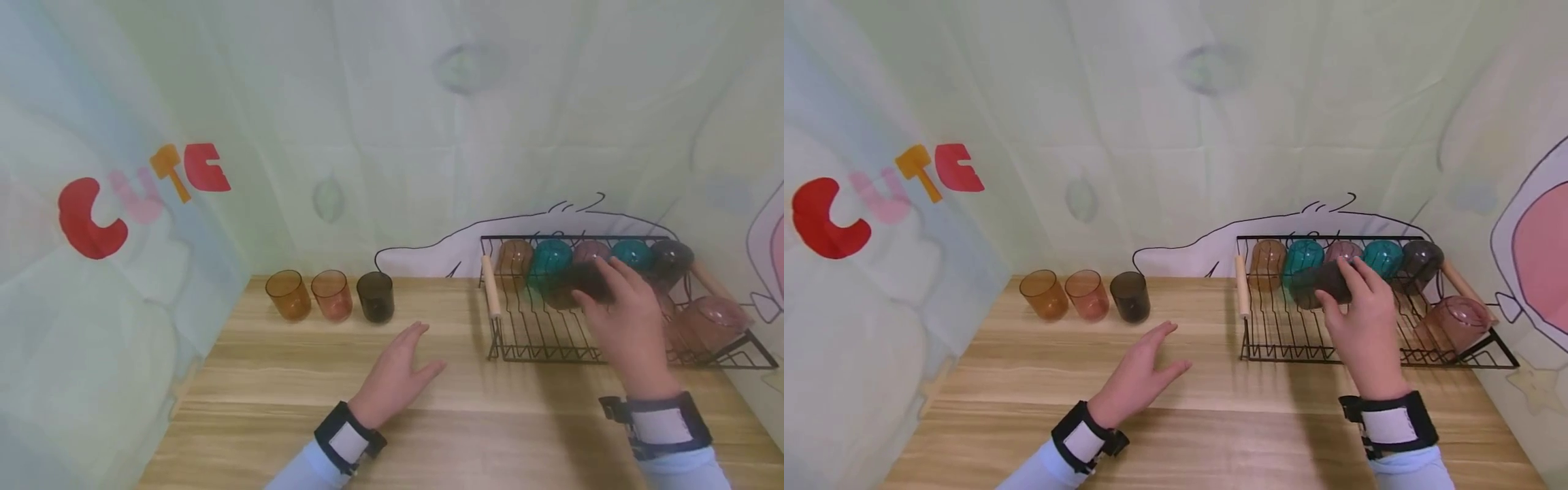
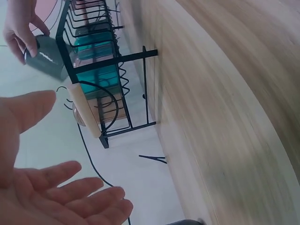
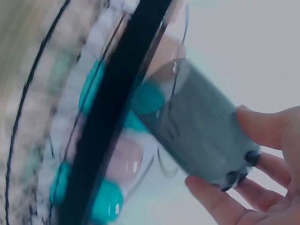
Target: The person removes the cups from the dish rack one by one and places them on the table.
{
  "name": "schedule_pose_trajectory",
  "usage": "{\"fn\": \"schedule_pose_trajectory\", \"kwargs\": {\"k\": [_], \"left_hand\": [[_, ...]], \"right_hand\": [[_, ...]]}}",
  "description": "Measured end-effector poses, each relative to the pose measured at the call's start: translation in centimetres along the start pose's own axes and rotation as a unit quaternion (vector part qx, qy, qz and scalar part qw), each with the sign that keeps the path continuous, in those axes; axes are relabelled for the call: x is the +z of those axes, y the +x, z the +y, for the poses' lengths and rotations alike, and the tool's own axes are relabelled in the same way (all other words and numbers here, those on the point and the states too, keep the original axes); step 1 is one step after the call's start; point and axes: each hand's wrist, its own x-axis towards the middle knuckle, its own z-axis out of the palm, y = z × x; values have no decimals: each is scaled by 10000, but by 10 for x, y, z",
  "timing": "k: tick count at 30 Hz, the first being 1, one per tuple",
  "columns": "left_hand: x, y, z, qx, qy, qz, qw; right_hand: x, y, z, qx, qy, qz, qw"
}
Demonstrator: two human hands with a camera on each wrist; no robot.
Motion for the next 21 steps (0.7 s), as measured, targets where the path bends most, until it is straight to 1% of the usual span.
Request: {"fn": "schedule_pose_trajectory", "kwargs": {"k": [4,6,9,13,16,18,21], "left_hand": [[-1,0,1,-124,-224,140,9996],[-2,0,2,-142,-275,187,9993],[-2,0,5,-178,-444,250,9985],[-4,1,9,-357,-964,404,9939],[-6,3,11,-455,-1542,602,9852],[-8,4,12,-477,-1931,760,9771],[-11,6,16,-484,-2471,1000,9626]], "right_hand": [[20,-7,-21,-247,552,402,9974],[28,-10,-30,-261,836,527,9948],[41,-13,-41,-167,1385,674,9879],[55,-18,-56,99,1969,828,9769],[62,-22,-68,355,2410,926,9654],[64,-25,-78,626,2693,897,9568],[62,-28,-94,981,2998,787,9457]]}}
